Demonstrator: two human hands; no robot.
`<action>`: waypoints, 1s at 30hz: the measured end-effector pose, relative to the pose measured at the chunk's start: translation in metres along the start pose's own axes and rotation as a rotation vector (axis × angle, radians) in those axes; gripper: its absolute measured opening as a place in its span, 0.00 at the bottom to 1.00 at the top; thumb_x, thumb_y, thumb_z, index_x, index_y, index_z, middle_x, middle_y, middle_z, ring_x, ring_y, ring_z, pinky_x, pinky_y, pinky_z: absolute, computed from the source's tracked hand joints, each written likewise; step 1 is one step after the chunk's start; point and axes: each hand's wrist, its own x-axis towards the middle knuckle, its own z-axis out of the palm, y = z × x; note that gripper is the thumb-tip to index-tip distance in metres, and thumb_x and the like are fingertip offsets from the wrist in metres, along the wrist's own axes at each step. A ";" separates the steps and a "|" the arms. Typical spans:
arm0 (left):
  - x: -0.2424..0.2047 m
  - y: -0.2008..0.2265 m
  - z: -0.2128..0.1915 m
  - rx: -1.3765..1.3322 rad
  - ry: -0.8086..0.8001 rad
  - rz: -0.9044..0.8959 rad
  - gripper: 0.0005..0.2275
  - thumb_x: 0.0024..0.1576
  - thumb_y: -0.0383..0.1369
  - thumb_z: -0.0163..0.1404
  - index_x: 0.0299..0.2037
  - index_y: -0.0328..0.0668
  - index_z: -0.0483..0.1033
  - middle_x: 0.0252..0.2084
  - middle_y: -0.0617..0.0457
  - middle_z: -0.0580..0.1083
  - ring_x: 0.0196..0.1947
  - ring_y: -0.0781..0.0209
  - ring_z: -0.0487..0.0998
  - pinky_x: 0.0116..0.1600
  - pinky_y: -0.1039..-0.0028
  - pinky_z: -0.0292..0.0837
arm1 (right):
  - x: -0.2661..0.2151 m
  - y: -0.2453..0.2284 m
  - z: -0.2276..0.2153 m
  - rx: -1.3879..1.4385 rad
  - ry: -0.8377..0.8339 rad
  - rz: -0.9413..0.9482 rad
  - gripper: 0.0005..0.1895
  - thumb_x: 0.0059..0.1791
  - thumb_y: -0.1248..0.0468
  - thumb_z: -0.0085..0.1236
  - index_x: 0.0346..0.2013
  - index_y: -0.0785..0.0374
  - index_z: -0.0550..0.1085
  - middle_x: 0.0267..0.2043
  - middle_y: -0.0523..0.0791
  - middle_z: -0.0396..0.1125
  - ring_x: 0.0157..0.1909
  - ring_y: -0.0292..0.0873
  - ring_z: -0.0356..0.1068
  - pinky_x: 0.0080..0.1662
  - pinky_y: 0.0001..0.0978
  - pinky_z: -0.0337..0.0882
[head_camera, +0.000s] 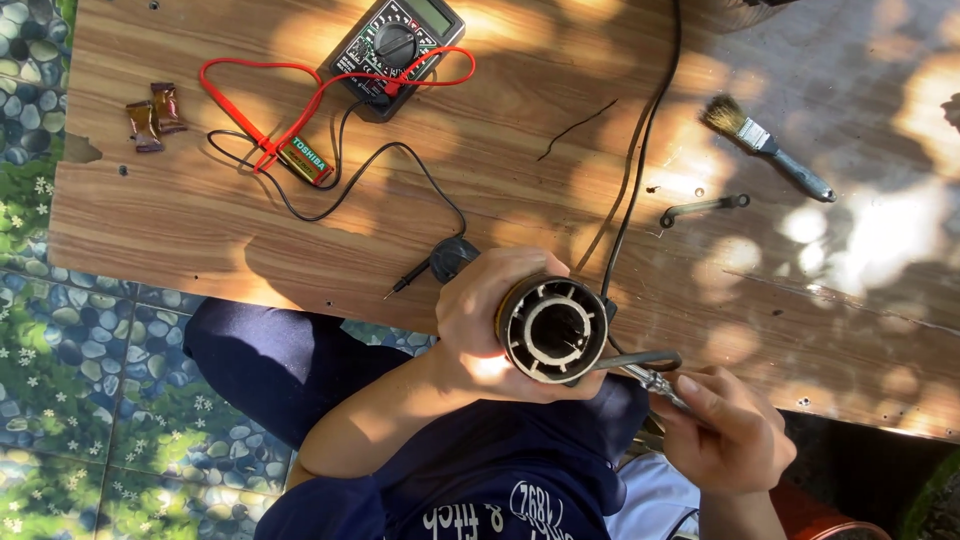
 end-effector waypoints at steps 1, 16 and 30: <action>-0.002 -0.001 0.002 -0.026 0.006 0.002 0.31 0.37 0.38 0.71 0.47 0.30 0.71 0.44 0.46 0.76 0.38 0.54 0.82 0.46 0.69 0.83 | -0.002 -0.004 0.000 0.045 0.019 0.110 0.18 0.43 0.72 0.68 0.42 0.70 0.69 0.35 0.54 0.74 0.26 0.37 0.70 0.29 0.24 0.67; -0.002 -0.005 0.000 -0.021 -0.020 0.038 0.34 0.41 0.38 0.73 0.52 0.29 0.67 0.47 0.44 0.75 0.44 0.49 0.82 0.52 0.63 0.83 | 0.005 -0.015 0.004 0.159 -0.084 0.268 0.14 0.48 0.68 0.53 0.45 0.73 0.63 0.35 0.53 0.71 0.22 0.32 0.58 0.31 0.22 0.64; 0.006 0.003 -0.020 -0.072 0.020 -0.174 0.37 0.49 0.40 0.61 0.64 0.33 0.53 0.54 0.46 0.68 0.49 0.54 0.79 0.57 0.69 0.80 | 0.040 -0.055 0.014 0.292 0.058 0.330 0.17 0.42 0.68 0.65 0.43 0.68 0.72 0.37 0.52 0.72 0.30 0.35 0.71 0.34 0.20 0.71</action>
